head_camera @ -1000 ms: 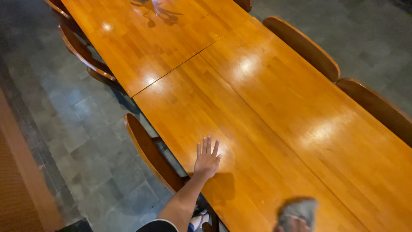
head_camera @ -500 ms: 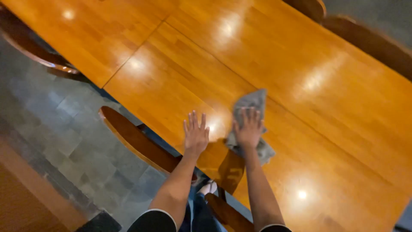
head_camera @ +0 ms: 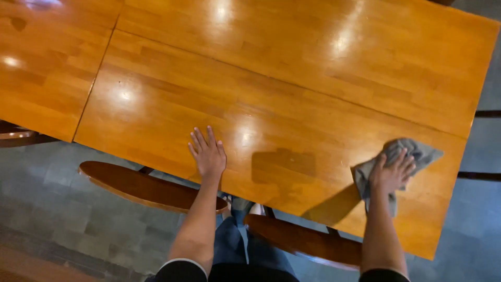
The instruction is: The person is wiping down a large wooden dining table and wooden chairs with a cleaning cloth.
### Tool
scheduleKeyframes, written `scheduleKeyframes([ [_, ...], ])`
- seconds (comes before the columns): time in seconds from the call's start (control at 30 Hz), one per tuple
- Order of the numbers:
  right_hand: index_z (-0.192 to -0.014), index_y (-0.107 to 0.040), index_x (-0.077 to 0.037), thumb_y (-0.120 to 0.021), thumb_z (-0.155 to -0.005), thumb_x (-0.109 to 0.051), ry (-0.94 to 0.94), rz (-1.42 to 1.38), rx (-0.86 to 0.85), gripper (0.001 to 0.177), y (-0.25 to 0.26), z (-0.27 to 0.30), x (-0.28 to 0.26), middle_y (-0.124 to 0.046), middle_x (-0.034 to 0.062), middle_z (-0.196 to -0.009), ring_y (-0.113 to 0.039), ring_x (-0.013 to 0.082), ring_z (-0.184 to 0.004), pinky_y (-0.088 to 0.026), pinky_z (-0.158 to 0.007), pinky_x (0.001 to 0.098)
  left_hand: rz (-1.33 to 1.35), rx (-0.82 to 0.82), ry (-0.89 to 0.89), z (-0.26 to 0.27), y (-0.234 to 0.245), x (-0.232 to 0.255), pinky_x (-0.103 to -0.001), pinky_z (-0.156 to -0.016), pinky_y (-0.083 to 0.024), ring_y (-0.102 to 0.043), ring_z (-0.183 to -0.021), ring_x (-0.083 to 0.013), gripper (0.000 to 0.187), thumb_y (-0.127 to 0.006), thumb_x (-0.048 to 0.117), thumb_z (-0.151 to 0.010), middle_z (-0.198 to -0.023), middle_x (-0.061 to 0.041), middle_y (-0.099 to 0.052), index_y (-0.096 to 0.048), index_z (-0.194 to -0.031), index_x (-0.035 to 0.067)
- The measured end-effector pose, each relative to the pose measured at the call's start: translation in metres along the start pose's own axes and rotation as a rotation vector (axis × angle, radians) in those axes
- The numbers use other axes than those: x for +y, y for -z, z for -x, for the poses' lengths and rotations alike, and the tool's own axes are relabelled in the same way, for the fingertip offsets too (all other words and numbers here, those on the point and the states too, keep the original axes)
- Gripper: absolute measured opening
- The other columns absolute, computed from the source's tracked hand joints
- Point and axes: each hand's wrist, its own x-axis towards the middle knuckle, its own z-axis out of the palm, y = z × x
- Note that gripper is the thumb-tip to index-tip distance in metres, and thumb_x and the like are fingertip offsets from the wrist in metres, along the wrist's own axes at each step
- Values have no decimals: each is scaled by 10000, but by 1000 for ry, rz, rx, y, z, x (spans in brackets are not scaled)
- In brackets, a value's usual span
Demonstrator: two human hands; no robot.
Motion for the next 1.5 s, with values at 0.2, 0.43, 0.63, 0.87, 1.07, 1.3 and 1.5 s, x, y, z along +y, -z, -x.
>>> scheduleKeyframes([
  [0.2, -1621, -417, -152, -600, -994, -456, 353, -60, -45, 720, -32, 65, -184, -351, 202, -1667, -296, 448, -1529, -262, -1194, 612, 37, 31, -26, -3, 5, -2, -608, -1224, -56, -46, -1565, -418, 621, -306, 421, -1097, -1703, -227, -49, -190, -1648, 160],
  [0.43, -1510, -475, -280, -685, -853, -421, 978, -155, -574, 704, 37, 182, -142, -341, 119, -1625, -272, 350, -1502, -227, -1173, 578, 81, 83, -25, -3, 1, -2, -602, -1242, -90, -103, -1578, -416, 627, -370, 404, -1078, -1710, -233, -114, -261, -1647, 164],
  [0.63, -1519, -470, -172, -667, -852, -376, 525, -51, -245, 725, 64, 97, 43, -372, 149, -1647, -312, 377, -1542, -274, -1212, 550, 99, 94, -21, -2, 4, 2, -597, -1235, -99, -117, -1568, -426, 632, -378, 403, -1070, -1703, -243, -127, -268, -1641, 157],
  [0.87, -1642, -379, -91, -636, -1015, -428, 153, -41, 144, 757, -22, 46, -54, -341, 183, -1695, -245, 435, -1558, -210, -1271, 534, 52, 68, -12, -3, 3, 0, -594, -1232, -82, -81, -1577, -409, 641, -331, 423, -1075, -1711, -231, -76, -226, -1656, 173],
  [1.07, -1571, -363, -268, -613, -909, -506, 671, -82, -408, 746, -13, 207, -285, -259, 128, -1671, -212, 361, -1550, -170, -1213, 609, 46, 1, 5, -5, 11, 3, -599, -1240, -76, -53, -1576, -420, 634, -321, 435, -1086, -1714, -224, -46, -219, -1653, 169],
  [1.3, -1563, -398, -328, -708, -841, -430, 838, -131, -449, 792, 16, 179, -214, -316, 74, -1654, -286, 319, -1521, -245, -1194, 566, 65, 30, -43, -5, 2, -5, -618, -1235, -68, -55, -1576, -438, 643, -327, 432, -1086, -1715, -249, -62, -216, -1656, 156],
  [1.5, -1592, -414, -206, -664, -926, -429, 83, -41, 6, 746, 57, 115, -16, -387, 128, -1659, -323, 379, -1531, -271, -1211, 573, 87, 73, -72, -5, 2, -6, -627, -1232, -74, -67, -1574, -450, 661, -338, 424, -1083, -1708, -262, -76, -215, -1662, 129],
])
